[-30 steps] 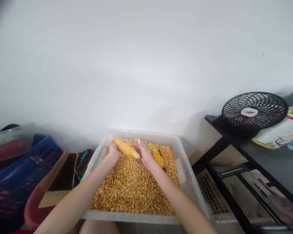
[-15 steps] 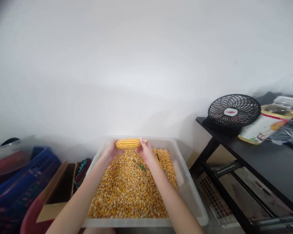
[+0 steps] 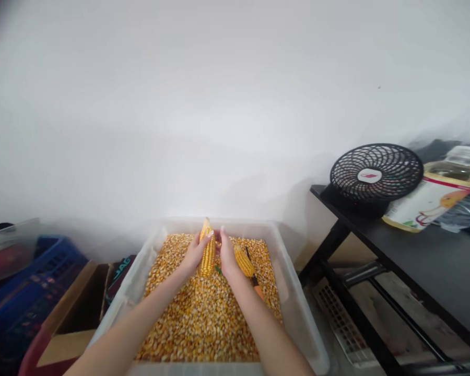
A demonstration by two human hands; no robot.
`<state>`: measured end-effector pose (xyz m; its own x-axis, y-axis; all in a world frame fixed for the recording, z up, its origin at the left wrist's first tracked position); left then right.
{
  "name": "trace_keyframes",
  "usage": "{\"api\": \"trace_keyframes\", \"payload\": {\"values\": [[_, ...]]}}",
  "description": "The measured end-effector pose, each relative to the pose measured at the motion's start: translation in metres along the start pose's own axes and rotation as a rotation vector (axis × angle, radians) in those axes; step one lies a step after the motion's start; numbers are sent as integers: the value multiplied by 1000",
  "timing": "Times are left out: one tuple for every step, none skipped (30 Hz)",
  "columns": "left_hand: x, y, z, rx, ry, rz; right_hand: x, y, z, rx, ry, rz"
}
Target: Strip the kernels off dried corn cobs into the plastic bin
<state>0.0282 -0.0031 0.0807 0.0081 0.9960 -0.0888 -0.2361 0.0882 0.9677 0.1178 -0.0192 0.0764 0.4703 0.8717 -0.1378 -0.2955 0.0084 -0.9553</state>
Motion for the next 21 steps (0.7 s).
{"api": "trace_keyframes", "payload": {"values": [[2, 2, -5, 6, 14, 38, -2, 2, 2, 25, -66, 7], [4, 5, -10, 13, 41, 82, -5, 4, 5, 48, -147, 7], [6, 9, -15, 21, 77, 124, -8, 5, 8, 65, -235, 6], [8, 12, -19, 26, 113, 156, -11, 6, 10, 71, -325, 9], [10, 14, -22, 28, 139, 177, -14, 6, 12, 62, -409, 21], [12, 16, -24, 26, 156, 188, -18, 7, 13, 40, -480, 36], [13, 17, -26, 21, 164, 190, -22, 8, 14, 9, -527, 47], [14, 17, -27, 12, 173, 189, -25, 8, 15, -24, -553, 45], [15, 17, -29, 4, 186, 185, -28, 9, 16, -55, -562, 28], [16, 17, -30, -1, 201, 180, -30, 10, 17, -81, -558, 0], [16, 16, -31, -3, 214, 179, -32, 12, 18, -103, -545, -31], [16, 14, -32, 4, 227, 184, -33, 14, 20, -125, -525, -54], [16, 13, -32, 19, 240, 197, -34, 17, 20, -153, -503, -65], [16, 12, -32, 42, 248, 221, -34, 21, 21, -189, -473, -64], [16, 11, -32, 73, 250, 253, -33, 25, 20, -230, -439, -53], [16, 10, -32, 107, 250, 291, -32, 29, 20, -269, -401, -41], [16, 9, -31, 142, 250, 327, -31, 33, 18, -298, -368, -33], [16, 8, -31, 174, 248, 358, -30, 35, 17, -313, -346, -32], [17, 7, -30, 201, 242, 382, -29, 37, 16, -311, -335, -35], [18, 6, -30, 221, 237, 398, -27, 38, 15, -299, -333, -39], [19, 5, -30, 234, 232, 408, -27, 39, 15, -283, -338, -39]]}}
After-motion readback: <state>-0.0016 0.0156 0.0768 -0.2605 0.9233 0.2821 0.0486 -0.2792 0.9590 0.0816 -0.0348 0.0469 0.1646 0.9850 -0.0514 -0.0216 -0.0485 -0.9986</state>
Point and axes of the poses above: each hand's wrist, its own x-axis towards the middle knuckle, its own z-axis out of the palm, y = z × x, the point moved 3 cm from there along x, towards the middle knuckle, and after that the axes turned 15 degrees about y, right-handed, at the moved point
